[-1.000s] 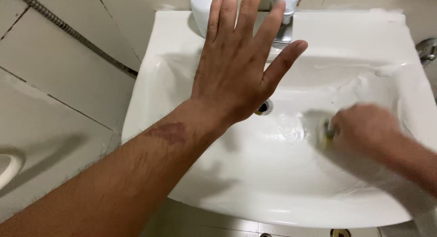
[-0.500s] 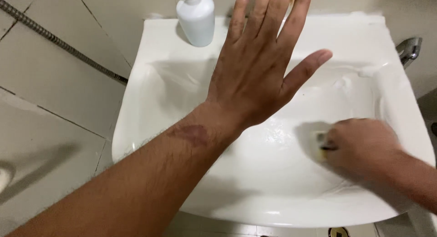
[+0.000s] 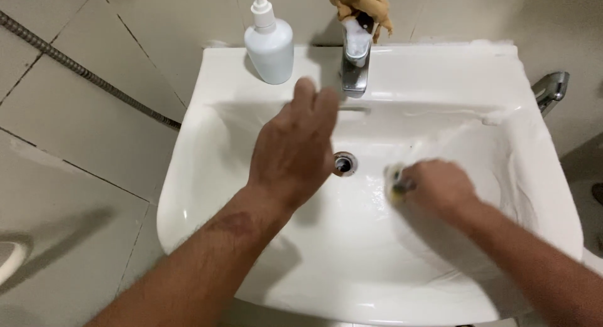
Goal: Scrubbing a bathroom sink with a sponge and soapy water.
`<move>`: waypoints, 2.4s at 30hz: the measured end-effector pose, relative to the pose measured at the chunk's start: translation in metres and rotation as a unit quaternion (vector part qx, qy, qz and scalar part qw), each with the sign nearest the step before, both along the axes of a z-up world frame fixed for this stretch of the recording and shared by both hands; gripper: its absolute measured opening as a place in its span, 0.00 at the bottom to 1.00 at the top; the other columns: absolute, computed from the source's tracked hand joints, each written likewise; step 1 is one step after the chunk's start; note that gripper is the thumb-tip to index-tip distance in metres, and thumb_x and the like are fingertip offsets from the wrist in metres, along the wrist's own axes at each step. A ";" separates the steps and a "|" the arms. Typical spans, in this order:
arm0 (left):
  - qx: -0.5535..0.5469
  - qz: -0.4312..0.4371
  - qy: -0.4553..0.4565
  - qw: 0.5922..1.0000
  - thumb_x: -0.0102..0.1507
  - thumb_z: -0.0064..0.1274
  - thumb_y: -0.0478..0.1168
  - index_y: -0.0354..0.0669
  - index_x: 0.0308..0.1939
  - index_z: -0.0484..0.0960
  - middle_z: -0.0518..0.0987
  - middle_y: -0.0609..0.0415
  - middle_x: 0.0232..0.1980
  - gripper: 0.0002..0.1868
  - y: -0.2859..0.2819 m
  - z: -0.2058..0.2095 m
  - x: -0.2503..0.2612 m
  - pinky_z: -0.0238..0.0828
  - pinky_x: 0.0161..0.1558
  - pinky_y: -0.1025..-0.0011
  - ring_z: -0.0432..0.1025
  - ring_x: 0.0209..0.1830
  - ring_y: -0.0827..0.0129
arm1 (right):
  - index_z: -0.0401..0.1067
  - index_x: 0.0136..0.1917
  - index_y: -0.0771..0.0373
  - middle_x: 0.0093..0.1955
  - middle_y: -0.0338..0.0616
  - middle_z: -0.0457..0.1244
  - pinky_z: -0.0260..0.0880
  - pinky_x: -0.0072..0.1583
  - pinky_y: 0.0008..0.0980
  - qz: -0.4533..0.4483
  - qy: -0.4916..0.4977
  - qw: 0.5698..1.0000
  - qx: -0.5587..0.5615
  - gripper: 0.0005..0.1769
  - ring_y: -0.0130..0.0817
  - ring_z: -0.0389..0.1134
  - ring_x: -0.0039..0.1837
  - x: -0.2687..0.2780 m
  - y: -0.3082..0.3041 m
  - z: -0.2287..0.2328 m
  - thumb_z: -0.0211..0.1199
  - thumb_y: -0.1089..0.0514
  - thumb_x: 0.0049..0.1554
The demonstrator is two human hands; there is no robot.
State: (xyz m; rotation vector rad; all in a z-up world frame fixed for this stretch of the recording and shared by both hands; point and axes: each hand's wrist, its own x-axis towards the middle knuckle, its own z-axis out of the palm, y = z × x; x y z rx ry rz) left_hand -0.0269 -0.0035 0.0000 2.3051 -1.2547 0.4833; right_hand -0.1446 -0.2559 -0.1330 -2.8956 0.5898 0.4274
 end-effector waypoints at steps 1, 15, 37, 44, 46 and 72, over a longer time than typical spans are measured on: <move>-0.001 0.000 0.001 1.000 0.58 0.51 0.23 0.38 0.47 0.69 0.71 0.43 0.50 0.16 0.001 -0.004 0.001 0.80 0.32 0.65 0.77 0.35 0.60 | 0.82 0.53 0.46 0.52 0.39 0.72 0.80 0.46 0.36 0.000 0.001 1.000 -0.001 0.11 0.30 0.74 0.41 -0.009 0.013 0.017 0.66 0.53 0.56; 0.082 0.095 0.108 0.986 0.60 0.48 0.29 0.39 0.20 0.72 0.77 0.46 0.26 0.13 0.021 -0.005 0.016 0.75 0.32 0.54 0.76 0.24 0.54 | 0.80 0.54 0.50 0.44 0.41 0.71 0.78 0.40 0.34 -0.001 -0.009 0.986 -0.169 0.13 0.29 0.70 0.34 0.015 -0.025 -0.009 0.66 0.46 0.58; 0.246 0.128 0.069 0.958 0.60 0.50 0.31 0.42 0.21 0.74 0.77 0.49 0.22 0.12 0.059 -0.034 0.035 0.76 0.28 0.56 0.74 0.23 0.58 | 0.79 0.57 0.47 0.46 0.42 0.72 0.79 0.38 0.34 -0.002 0.016 0.978 -0.209 0.14 0.30 0.72 0.36 0.028 -0.028 -0.012 0.64 0.43 0.61; 0.212 0.111 0.054 0.970 0.62 0.52 0.33 0.42 0.24 0.76 0.79 0.50 0.26 0.11 0.060 -0.034 0.039 0.77 0.33 0.58 0.76 0.27 0.58 | 0.82 0.49 0.51 0.42 0.38 0.73 0.77 0.47 0.33 0.047 0.173 0.984 -0.026 0.11 0.29 0.71 0.40 -0.006 0.057 0.058 0.66 0.47 0.57; 0.204 0.107 0.045 0.972 0.64 0.53 0.35 0.41 0.26 0.76 0.80 0.50 0.30 0.11 0.062 -0.029 0.039 0.77 0.37 0.58 0.78 0.31 0.59 | 0.82 0.49 0.51 0.40 0.39 0.72 0.77 0.45 0.31 0.044 0.230 0.969 -0.074 0.10 0.27 0.70 0.39 -0.013 0.038 0.059 0.67 0.48 0.56; 0.243 0.171 -0.012 0.955 0.69 0.18 0.71 0.35 0.76 0.54 0.42 0.35 0.80 0.47 0.092 -0.044 0.061 0.26 0.77 0.55 0.32 0.82 0.49 | 0.81 0.50 0.55 0.37 0.44 0.71 0.73 0.33 0.30 -0.012 0.024 0.972 -0.233 0.15 0.29 0.69 0.31 0.041 -0.042 0.006 0.64 0.44 0.62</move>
